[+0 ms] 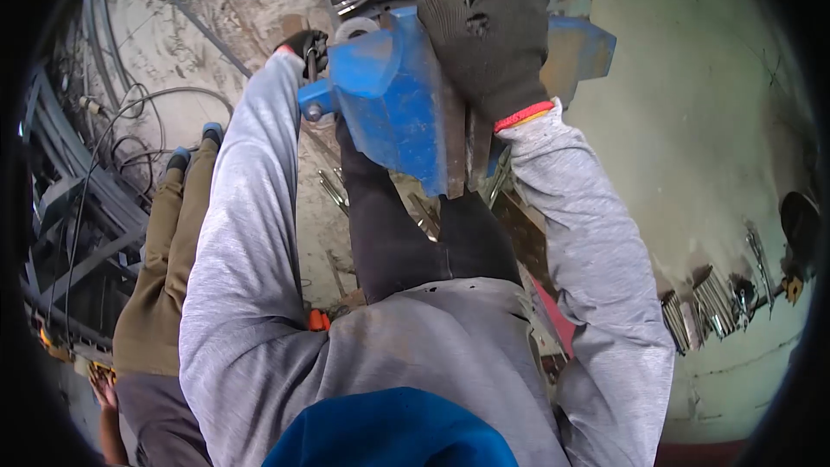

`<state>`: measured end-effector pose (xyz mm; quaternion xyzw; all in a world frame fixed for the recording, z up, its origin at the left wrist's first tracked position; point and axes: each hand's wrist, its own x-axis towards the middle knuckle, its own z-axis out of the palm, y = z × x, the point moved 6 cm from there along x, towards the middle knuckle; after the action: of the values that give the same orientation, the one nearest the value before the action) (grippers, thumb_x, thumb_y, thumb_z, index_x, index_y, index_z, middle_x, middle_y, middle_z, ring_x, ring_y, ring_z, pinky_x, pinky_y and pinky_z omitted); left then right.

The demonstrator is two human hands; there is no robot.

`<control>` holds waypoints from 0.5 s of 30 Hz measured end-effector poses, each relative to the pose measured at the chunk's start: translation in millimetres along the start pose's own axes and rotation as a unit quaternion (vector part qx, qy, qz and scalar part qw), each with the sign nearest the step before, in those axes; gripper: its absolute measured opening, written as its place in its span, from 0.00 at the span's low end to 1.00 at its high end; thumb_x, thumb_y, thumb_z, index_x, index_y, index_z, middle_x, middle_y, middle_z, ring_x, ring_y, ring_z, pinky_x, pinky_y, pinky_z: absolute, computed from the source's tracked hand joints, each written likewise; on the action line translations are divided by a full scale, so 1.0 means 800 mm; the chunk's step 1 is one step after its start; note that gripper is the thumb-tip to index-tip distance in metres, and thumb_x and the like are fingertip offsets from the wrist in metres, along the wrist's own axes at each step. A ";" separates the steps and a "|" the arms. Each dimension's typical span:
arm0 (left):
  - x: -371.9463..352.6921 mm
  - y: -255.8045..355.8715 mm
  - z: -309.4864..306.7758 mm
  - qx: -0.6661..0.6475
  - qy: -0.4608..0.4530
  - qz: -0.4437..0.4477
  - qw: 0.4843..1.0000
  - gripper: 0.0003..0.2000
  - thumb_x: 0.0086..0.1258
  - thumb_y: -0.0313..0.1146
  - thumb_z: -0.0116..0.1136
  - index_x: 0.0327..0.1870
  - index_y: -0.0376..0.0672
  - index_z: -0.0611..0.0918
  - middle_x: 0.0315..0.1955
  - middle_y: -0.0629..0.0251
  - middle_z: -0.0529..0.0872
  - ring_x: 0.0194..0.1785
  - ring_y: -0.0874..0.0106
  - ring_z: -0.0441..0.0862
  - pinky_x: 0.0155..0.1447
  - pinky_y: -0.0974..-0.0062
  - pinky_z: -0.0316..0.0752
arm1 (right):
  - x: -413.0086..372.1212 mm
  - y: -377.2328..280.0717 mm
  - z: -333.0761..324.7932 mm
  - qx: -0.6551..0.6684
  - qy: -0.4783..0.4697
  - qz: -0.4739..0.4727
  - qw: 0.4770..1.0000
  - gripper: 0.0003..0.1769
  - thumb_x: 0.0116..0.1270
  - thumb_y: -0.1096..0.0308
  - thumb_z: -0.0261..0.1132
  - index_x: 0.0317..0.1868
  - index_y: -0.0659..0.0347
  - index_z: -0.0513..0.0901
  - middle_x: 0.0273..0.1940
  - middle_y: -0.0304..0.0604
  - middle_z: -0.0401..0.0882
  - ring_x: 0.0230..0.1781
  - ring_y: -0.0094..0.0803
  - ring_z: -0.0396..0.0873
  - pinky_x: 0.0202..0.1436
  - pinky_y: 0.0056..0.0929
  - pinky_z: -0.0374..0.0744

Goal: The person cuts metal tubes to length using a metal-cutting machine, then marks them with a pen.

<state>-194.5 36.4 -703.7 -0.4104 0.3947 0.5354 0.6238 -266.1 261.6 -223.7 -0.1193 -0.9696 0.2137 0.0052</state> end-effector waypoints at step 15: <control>0.127 -0.203 -0.102 -0.156 -0.114 0.364 0.911 0.11 0.75 0.35 0.56 0.27 0.52 0.79 0.17 0.75 0.75 0.21 0.74 0.74 0.27 0.66 0.70 | 0.009 -0.002 -0.004 0.040 -0.008 0.014 0.999 0.18 0.69 0.57 0.67 0.49 0.64 0.84 0.39 0.49 0.86 0.39 0.42 0.83 0.45 0.41 0.79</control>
<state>-26.1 -19.2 -812.8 -0.2671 0.3541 0.8231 0.3546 -273.1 263.3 -220.7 -0.1312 -0.9584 0.2534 -0.0007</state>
